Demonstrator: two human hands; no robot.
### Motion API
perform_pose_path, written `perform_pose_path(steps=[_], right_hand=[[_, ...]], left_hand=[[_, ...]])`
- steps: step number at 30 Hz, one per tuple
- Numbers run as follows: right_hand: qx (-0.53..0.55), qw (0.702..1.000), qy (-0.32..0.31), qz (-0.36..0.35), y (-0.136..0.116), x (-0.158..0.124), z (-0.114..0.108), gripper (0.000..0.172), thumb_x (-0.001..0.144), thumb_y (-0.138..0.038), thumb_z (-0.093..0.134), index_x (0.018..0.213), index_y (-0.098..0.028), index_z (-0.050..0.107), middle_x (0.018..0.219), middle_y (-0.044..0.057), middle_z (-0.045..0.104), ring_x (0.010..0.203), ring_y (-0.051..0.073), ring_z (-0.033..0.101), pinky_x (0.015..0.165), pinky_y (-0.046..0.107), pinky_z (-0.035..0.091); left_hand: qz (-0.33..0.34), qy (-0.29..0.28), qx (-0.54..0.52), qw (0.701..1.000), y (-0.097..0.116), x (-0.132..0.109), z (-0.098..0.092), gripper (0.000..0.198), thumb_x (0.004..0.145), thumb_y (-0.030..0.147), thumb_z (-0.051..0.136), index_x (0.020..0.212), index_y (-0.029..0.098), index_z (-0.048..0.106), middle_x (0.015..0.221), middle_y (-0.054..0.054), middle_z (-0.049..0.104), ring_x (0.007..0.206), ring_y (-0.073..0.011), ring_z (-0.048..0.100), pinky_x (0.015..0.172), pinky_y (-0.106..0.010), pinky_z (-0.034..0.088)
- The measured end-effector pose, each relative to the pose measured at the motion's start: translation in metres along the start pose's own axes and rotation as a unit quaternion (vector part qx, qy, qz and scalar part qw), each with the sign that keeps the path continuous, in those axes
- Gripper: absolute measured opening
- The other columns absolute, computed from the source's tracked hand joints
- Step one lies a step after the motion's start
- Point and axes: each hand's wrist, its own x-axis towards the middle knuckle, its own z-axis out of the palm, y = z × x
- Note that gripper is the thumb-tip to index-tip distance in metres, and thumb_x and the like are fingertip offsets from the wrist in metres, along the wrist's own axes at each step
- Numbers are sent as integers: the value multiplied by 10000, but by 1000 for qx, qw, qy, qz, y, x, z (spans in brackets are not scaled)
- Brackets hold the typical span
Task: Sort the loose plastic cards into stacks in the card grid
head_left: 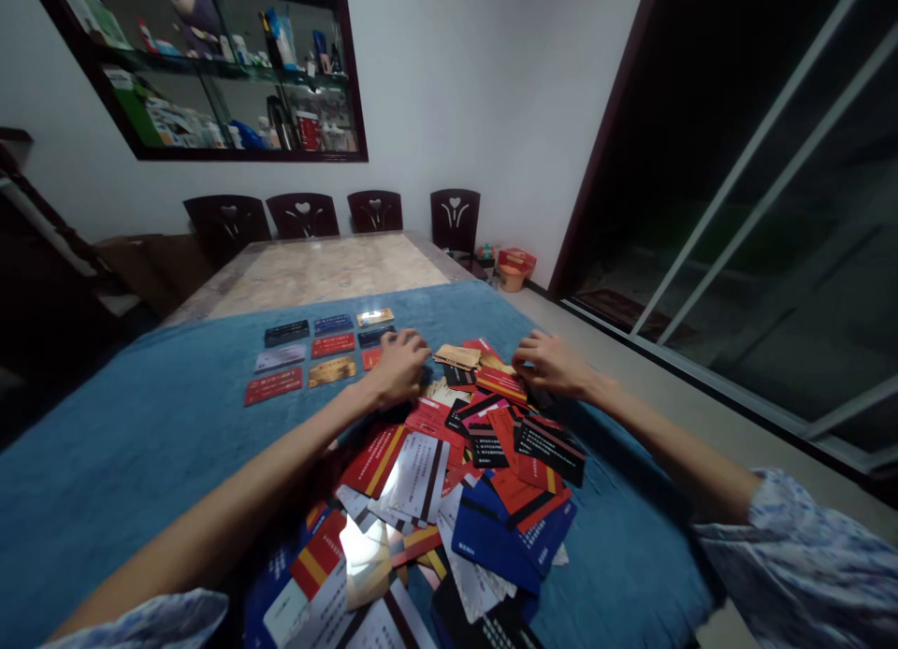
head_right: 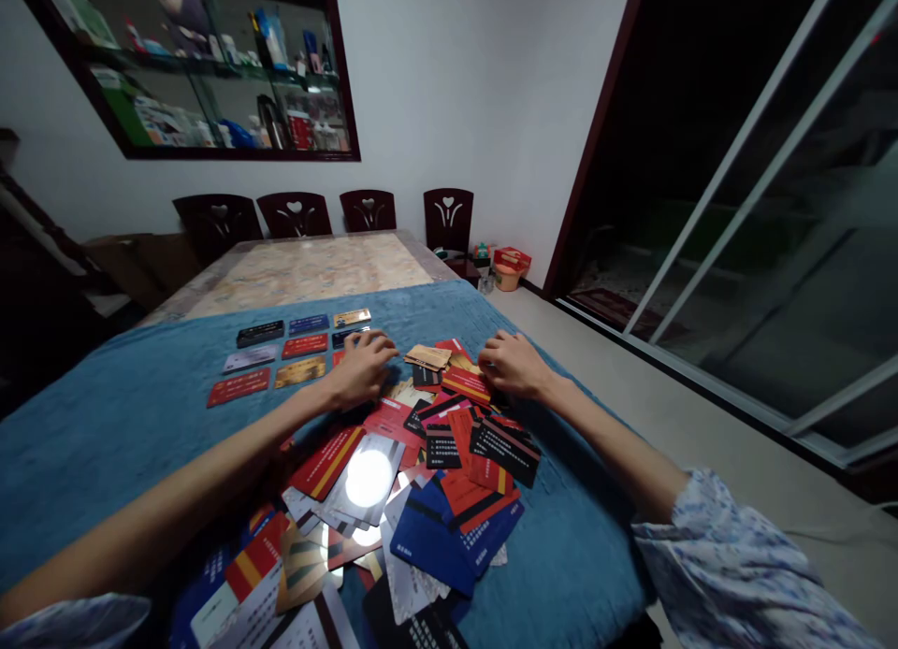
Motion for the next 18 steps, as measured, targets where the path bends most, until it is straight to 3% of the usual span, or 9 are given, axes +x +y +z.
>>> perform_pose_path(steps=[6, 10, 13, 18], right_hand=[[10, 999, 35, -27, 7, -35, 7, 189, 925, -272, 538, 876, -206, 708, 858, 83, 679, 861, 216, 526, 675, 325, 302], [25, 998, 38, -45, 3, -52, 6, 174, 916, -262, 541, 863, -205, 697, 859, 82, 675, 856, 216, 537, 698, 333, 340], [54, 996, 40, -55, -2, -63, 3, 153, 916, -264, 549, 886, -211, 689, 881, 84, 673, 864, 215, 548, 713, 335, 369], [97, 992, 29, -69, -12, -78, -2, 197, 944, -308, 517, 933, -213, 689, 921, 94, 677, 897, 226, 549, 758, 367, 410]], left_hand=[[96, 2, -76, 993, 55, 12, 0, 270, 842, 201, 555, 1089, 188, 662, 1255, -132, 606, 1272, -336, 387, 1034, -588, 248], [152, -9, -98, 984, 85, 17, 3, 294, 853, 213, 556, 1131, 184, 647, 1273, -130, 606, 1299, -355, 373, 1029, -593, 278], [199, -32, -116, 973, 104, 18, 2, 418, 784, 167, 596, 1201, 190, 613, 1318, -119, 597, 1319, -362, 366, 1032, -588, 297], [252, -47, -152, 954, 125, 18, 0, 359, 821, 169, 563, 1173, 202, 626, 1312, -89, 629, 1330, -348, 369, 1053, -566, 279]])
